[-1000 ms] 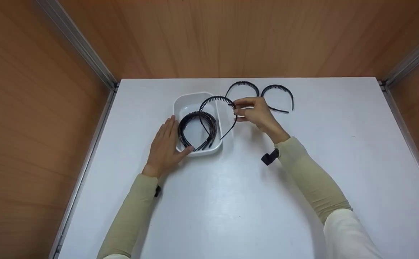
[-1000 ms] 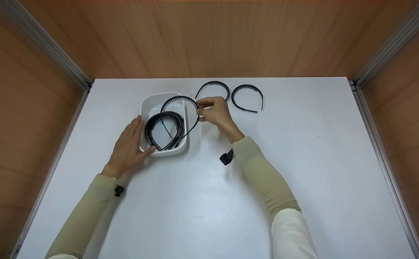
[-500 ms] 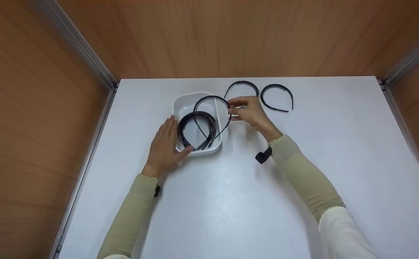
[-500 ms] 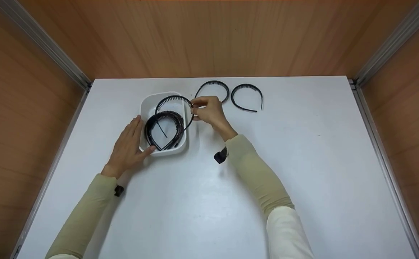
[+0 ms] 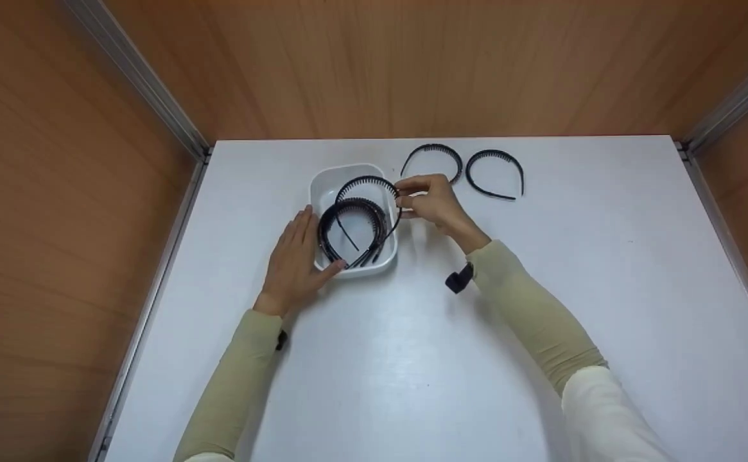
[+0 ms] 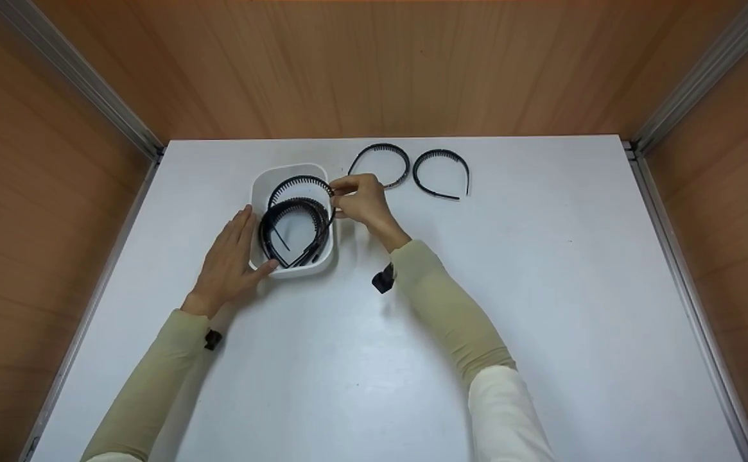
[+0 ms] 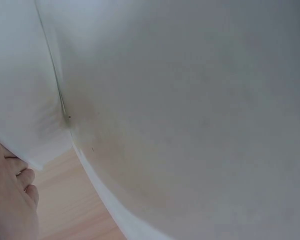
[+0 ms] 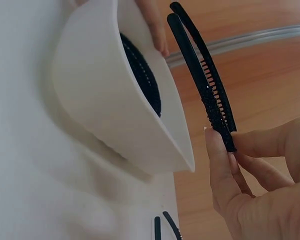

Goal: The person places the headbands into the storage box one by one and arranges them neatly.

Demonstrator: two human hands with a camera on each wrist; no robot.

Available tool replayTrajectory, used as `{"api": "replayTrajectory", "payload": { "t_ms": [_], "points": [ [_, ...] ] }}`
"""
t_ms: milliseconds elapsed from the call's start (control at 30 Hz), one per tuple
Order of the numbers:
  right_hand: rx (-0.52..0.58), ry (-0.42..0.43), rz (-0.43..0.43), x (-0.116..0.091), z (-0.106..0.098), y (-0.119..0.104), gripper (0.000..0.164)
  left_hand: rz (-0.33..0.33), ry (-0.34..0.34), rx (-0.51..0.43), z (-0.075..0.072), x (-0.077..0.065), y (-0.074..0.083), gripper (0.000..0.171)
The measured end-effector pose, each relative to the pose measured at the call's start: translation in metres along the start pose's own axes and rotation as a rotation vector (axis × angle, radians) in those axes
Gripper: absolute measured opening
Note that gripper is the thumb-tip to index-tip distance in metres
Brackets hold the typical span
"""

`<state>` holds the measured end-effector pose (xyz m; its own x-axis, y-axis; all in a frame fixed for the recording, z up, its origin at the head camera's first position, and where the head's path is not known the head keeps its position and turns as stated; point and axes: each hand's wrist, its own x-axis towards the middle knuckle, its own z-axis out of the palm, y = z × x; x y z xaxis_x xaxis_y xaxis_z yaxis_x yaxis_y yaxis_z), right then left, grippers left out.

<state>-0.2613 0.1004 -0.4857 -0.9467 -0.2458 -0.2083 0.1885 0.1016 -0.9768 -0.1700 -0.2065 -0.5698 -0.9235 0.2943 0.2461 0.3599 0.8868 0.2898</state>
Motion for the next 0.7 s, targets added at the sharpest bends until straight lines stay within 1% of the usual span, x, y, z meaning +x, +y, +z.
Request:
{"api": "replayTrajectory", "payload": {
  "t_ms": [133, 233, 467, 700],
  "points": [
    [-0.007, -0.003, 0.002, 0.002, 0.006, 0.001, 0.032, 0.009, 0.01, -0.003, 0.0, 0.001, 0.0, 0.113],
    [-0.032, 0.006, 0.001, 0.002, 0.012, 0.002, 0.032, 0.008, 0.002, 0.003, -0.001, 0.001, 0.0, 0.113],
    [-0.136, 0.015, -0.039, 0.004, 0.026, 0.002, 0.032, 0.005, -0.009, 0.004, -0.002, 0.0, 0.0, 0.115],
    [-0.198, 0.026, -0.067, 0.006, 0.036, 0.005, 0.033, -0.003, -0.015, 0.001, -0.002, 0.001, 0.0, 0.115]
  ]
}}
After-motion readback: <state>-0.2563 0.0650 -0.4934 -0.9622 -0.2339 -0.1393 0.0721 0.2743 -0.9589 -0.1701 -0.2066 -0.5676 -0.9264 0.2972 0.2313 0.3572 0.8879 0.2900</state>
